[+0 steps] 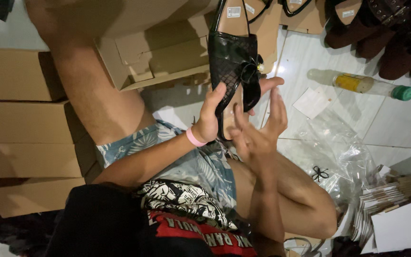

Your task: The person sits on the floor and packs black high-heeled shoes into cardboard boxes. They place the shoes inside, close the boxes, and stack them. The person also wipes one shoe with a black cloth before placing it in a box.

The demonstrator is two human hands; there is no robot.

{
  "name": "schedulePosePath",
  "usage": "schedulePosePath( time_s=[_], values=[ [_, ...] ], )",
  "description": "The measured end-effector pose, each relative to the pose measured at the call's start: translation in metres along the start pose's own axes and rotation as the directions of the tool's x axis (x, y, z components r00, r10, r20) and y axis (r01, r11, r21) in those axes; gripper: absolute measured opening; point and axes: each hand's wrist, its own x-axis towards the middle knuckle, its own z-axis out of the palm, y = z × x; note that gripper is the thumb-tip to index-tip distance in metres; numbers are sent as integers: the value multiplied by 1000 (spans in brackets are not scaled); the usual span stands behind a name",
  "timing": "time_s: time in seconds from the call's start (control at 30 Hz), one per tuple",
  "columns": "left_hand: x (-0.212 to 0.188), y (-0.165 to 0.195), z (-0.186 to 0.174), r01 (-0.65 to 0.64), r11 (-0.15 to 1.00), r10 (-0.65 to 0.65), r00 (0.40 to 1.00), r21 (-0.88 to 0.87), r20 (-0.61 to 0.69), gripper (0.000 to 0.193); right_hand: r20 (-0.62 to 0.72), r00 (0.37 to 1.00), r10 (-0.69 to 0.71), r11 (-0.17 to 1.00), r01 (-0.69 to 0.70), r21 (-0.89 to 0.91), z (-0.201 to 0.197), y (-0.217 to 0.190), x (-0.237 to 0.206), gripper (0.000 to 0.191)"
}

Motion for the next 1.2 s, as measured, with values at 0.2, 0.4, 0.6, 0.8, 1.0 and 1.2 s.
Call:
schedulePosePath(
  time_s=[0.2, 0.4, 0.6, 0.8, 1.0, 1.2],
  values=[
    [-3, -10, 1, -119, 988, 120, 993, -99, 0, 79, -75, 995, 73, 996, -77, -51, -1, -3, 6, 37],
    [-6, -27, -4, -162, 987, 160, 981, -14, -114, 72, -186, 969, 160, 979, -131, 159, 0, -4, 6, 40],
    [-19, -40, -10, -146, 971, 183, 963, 191, -196, 63, -129, 932, 339, 899, -281, 336, 12, 0, -2, 27],
    [-22, -47, -7, -52, 942, 154, 945, 332, -288, 61, -209, 931, 299, 919, -223, 324, 24, 2, -4, 10],
    [-21, -51, -13, -96, 887, 224, 945, 451, -240, 58, -200, 946, 256, 957, -219, 189, 21, -6, 0, 7],
    [-17, -49, -10, -41, 912, 178, 936, 408, -303, 60, -245, 931, 271, 952, -222, 210, 24, -7, -1, 3]
  ],
)
